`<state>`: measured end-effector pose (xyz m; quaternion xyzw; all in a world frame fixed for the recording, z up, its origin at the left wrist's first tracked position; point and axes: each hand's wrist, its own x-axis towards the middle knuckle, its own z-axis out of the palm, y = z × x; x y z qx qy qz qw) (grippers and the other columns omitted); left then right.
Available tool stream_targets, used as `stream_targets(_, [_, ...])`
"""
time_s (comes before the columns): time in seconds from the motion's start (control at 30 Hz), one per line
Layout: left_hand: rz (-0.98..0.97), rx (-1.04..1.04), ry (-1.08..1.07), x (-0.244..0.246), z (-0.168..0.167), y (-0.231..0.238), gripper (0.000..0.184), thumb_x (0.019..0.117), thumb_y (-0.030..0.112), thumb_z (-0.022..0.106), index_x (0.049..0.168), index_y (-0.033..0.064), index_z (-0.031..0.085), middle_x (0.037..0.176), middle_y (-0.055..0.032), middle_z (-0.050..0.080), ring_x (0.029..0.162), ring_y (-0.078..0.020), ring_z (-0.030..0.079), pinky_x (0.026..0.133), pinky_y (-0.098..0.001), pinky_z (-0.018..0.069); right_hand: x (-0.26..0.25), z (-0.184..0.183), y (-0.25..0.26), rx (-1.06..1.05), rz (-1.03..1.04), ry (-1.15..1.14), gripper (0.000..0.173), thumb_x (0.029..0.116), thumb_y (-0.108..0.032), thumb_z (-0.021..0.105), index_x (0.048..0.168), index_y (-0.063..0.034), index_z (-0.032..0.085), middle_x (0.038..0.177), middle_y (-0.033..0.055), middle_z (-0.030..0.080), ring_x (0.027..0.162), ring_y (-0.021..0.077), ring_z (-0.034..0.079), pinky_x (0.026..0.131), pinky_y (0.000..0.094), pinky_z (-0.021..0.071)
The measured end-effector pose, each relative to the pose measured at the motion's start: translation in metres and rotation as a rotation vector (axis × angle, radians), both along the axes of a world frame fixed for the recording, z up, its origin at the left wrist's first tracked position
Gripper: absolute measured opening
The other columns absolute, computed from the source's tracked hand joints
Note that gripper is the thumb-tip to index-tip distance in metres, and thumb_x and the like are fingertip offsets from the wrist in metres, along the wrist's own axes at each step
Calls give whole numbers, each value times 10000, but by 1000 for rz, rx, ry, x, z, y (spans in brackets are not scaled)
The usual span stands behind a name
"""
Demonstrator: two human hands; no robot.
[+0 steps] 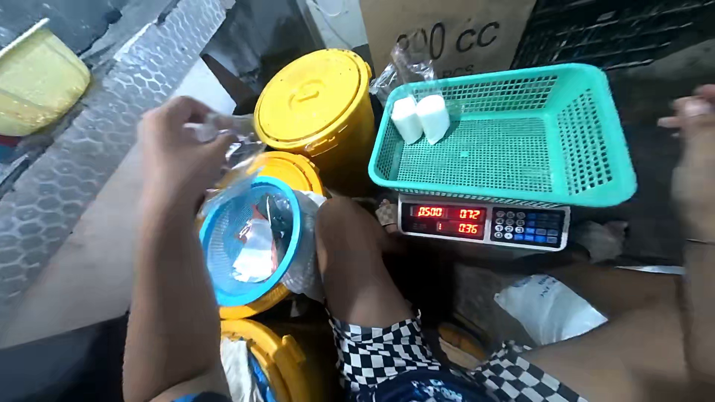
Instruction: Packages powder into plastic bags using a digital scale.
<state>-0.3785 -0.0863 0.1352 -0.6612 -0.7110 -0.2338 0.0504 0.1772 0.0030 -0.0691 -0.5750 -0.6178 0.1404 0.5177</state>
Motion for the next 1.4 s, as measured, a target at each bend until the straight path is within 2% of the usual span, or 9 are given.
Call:
stream_targets(0.13, [-308,-189,-275,104,-29,75,230,892,50,720,1070,-60,624,940,-173,716,775,-235,719,738,-458,617,-72,49,-27,-9,281,123,492,984,-214,634,1387,24,481,1286,137,616,1073,130,661,904,310,574])
stream_targets(0.3, [-621,-402,-648,245,-79,128,365,896,28,755,1201,-37,565,889,-122,707,713,-170,712,670,-343,620,-111,57,-12,-198,504,267,877,795,-175,849,1518,-16,379,1417,158,580,1257,251,593,953,423,547])
stream_targets(0.47, [-617,-286,-834,291,-109,159,226,921,23,719,1134,-31,662,906,-95,711,663,-119,680,629,-294,601,-96,58,-3,-482,550,462,483,919,17,708,1363,23,516,940,95,688,758,134,673,724,307,594])
stream_targets(0.67, [-365,-193,-1017,266,-136,192,162,1004,75,610,1120,-19,670,946,-87,725,712,-118,686,650,-293,584,-65,42,0,-761,585,425,151,1002,-3,601,1134,57,640,867,49,683,724,79,665,692,236,574])
stream_targets(0.93, [-323,-235,-882,232,-176,198,191,942,86,732,1071,-39,666,920,-103,692,736,-116,672,732,-318,597,-37,39,0,-577,181,481,139,1037,-80,586,1026,23,678,786,23,686,656,66,660,641,239,586])
stream_targets(1.13, [-389,-317,-435,241,-169,174,296,1085,170,505,1014,-69,665,775,-214,637,631,-341,596,625,-554,510,-49,27,-8,-418,-90,97,490,1100,-386,467,793,-28,599,596,52,464,455,117,389,435,276,339])
stream_targets(1.2, [-320,-369,-314,248,-167,172,353,1094,192,473,947,-86,635,794,-278,613,710,-454,616,647,-638,492,-53,22,-6,-353,-113,124,576,1087,-449,467,662,-63,514,508,37,399,390,117,350,386,270,293])
stream_targets(1.27, [-280,-413,-167,251,-166,172,422,1089,262,505,910,-87,659,853,-323,643,828,-529,647,705,-700,490,-53,22,-6,-294,-70,148,516,1077,-398,523,690,-60,570,543,22,496,420,76,433,413,229,371])
stream_targets(1.4, [-550,-240,-148,255,-173,166,335,974,57,655,1265,-103,608,1308,-361,558,1224,-579,523,994,-761,383,-57,25,-6,-293,110,162,93,981,-88,678,969,-1,706,777,56,668,561,58,572,536,207,516])
